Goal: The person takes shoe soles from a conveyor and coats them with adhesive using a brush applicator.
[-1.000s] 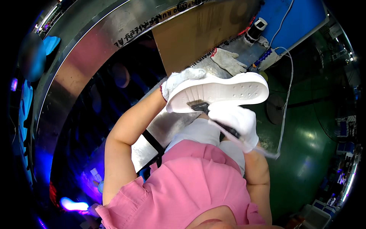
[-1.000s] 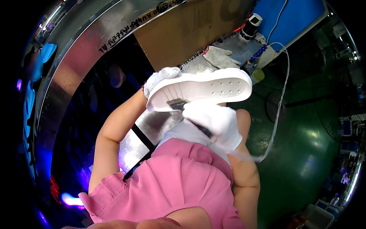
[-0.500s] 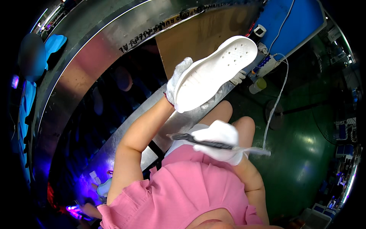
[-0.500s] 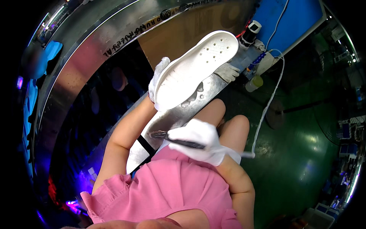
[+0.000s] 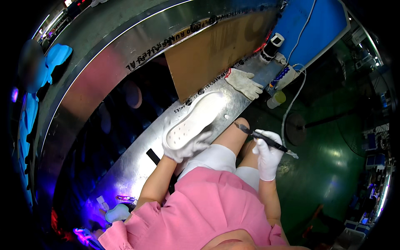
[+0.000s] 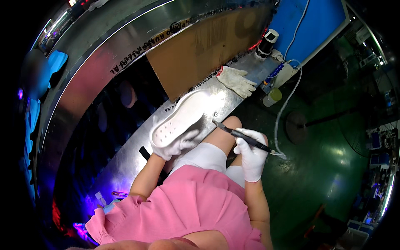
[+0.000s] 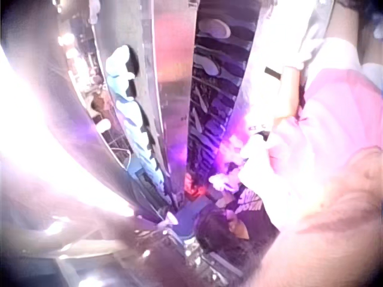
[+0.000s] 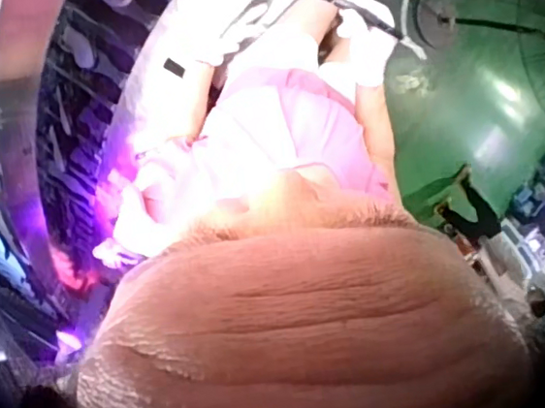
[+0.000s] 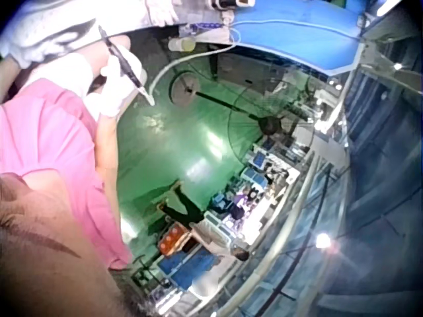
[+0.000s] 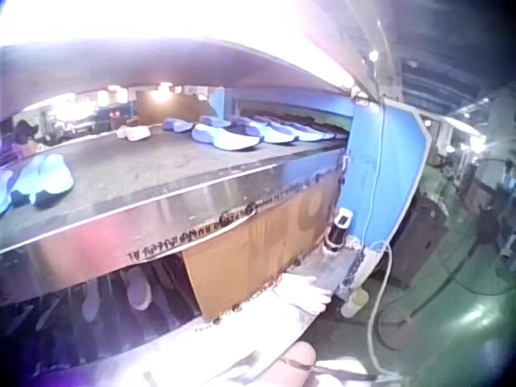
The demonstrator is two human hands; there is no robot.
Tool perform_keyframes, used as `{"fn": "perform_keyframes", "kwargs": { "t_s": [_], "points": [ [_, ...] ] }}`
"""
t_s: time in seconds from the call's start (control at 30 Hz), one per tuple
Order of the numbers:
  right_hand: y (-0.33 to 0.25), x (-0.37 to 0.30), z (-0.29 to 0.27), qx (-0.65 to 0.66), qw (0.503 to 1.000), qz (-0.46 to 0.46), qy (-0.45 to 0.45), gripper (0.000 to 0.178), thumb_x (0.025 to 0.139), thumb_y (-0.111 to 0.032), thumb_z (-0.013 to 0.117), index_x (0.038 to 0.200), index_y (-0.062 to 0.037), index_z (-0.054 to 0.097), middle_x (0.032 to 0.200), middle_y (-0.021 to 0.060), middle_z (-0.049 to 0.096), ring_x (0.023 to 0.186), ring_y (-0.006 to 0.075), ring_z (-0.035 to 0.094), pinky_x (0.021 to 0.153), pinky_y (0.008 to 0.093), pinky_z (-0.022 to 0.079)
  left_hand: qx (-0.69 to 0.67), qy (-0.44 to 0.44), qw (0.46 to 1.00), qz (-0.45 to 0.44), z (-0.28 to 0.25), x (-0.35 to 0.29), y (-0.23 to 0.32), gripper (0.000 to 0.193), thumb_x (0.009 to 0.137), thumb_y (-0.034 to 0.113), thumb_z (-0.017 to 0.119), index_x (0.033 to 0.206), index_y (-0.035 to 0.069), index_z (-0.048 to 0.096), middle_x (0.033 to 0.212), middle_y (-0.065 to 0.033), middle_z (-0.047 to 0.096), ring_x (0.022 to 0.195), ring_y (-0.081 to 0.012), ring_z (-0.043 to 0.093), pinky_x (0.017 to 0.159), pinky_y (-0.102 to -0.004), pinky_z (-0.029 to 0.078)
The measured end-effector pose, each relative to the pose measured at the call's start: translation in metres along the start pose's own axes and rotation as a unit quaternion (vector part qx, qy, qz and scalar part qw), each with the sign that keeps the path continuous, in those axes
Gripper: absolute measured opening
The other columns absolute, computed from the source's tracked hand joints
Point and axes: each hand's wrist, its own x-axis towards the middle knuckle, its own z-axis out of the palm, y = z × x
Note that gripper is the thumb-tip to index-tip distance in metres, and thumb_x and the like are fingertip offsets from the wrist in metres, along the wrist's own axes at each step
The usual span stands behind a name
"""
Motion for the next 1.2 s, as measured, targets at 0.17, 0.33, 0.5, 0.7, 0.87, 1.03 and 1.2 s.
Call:
{"fn": "perform_keyframes", "kwargs": {
  "t_s": [0.17, 0.33, 0.5, 0.7, 0.87, 1.03, 1.2],
  "points": [
    [0.023, -0.005, 0.003, -0.039, 0.995, 0.082, 0.026, 0.023, 0.087, 0.000, 0.070, 0.108, 0.0010, 0.062, 0.092, 0.0093, 0.069, 0.065, 0.0099, 0.062, 0.058, 0.0203, 0.051, -0.011, 0.062, 0.995, -0.073, -0.038, -0.021, 0.012, 0.085, 0.095, 0.068, 0.028, 0.153, 0.006, 0.031, 0.130, -0.0334, 0.047, 0.101, -0.0441, 0.054, 0.068, -0.0452, 0.052],
    [0.040, 0.032, 0.022, -0.190, 0.980, -0.027, -0.054, 0.021, 0.084, -0.003, 0.074, 0.102, 0.0007, 0.065, 0.083, 0.0054, 0.067, 0.064, 0.0132, 0.062, 0.057, 0.0266, 0.049, -0.044, 0.039, 0.990, -0.129, -0.031, -0.001, -0.007, 0.079, 0.095, 0.054, 0.031, 0.146, -0.007, 0.037, 0.120, -0.0284, 0.053, 0.092, -0.0370, 0.055, 0.072, -0.0441, 0.049],
    [0.009, 0.084, 0.081, -0.461, 0.806, -0.371, -0.006, 0.016, 0.081, -0.015, 0.076, 0.094, -0.0083, 0.068, 0.085, 0.0108, 0.068, 0.072, 0.0281, 0.065, 0.061, 0.0342, 0.051, -0.057, -0.030, 0.994, -0.088, 0.009, 0.017, -0.054, 0.065, 0.090, 0.028, 0.049, 0.140, -0.012, 0.042, 0.135, -0.0352, 0.051, 0.115, -0.0518, 0.056, 0.098, -0.0611, 0.048],
    [-0.043, 0.013, 0.076, -0.456, 0.805, -0.321, -0.203, 0.026, 0.073, -0.007, 0.077, 0.098, -0.0060, 0.069, 0.091, 0.0104, 0.068, 0.077, 0.0258, 0.066, 0.066, 0.0345, 0.053, -0.036, 0.061, 0.997, 0.033, 0.009, 0.008, -0.053, 0.065, 0.081, 0.019, 0.058, 0.140, -0.006, 0.045, 0.127, -0.0295, 0.060, 0.113, -0.0418, 0.063, 0.100, -0.0571, 0.050],
    [-0.036, 0.050, 0.073, -0.467, 0.721, -0.501, -0.103, 0.031, 0.075, -0.015, 0.070, 0.106, -0.0075, 0.067, 0.101, 0.0084, 0.068, 0.082, 0.0270, 0.065, 0.066, 0.0366, 0.053, -0.008, 0.001, 0.999, -0.040, 0.024, 0.013, -0.080, 0.092, 0.069, 0.026, 0.067, 0.150, -0.001, 0.034, 0.138, -0.0347, 0.049, 0.123, -0.0541, 0.051, 0.106, -0.0619, 0.040],
    [-0.050, 0.044, 0.060, -0.360, 0.796, -0.457, -0.165, 0.026, 0.078, -0.015, 0.075, 0.102, -0.0089, 0.069, 0.091, 0.0054, 0.070, 0.072, 0.0225, 0.066, 0.066, 0.0346, 0.053, 0.045, 0.003, 0.995, -0.086, 0.021, 0.010, -0.077, 0.096, 0.066, 0.029, 0.072, 0.149, -0.002, 0.035, 0.140, -0.0333, 0.047, 0.129, -0.0499, 0.047, 0.113, -0.0556, 0.036],
    [-0.054, 0.035, 0.062, -0.442, 0.730, -0.490, -0.179, 0.024, 0.076, -0.016, 0.070, 0.100, -0.0126, 0.071, 0.097, 0.0014, 0.070, 0.083, 0.0188, 0.065, 0.087, 0.0372, 0.049, 0.042, 0.020, 0.998, -0.040, 0.023, 0.008, -0.082, 0.091, 0.067, 0.029, 0.071, 0.146, -0.002, 0.038, 0.135, -0.0319, 0.052, 0.119, -0.0497, 0.055, 0.103, -0.0616, 0.045]
  ]
}}
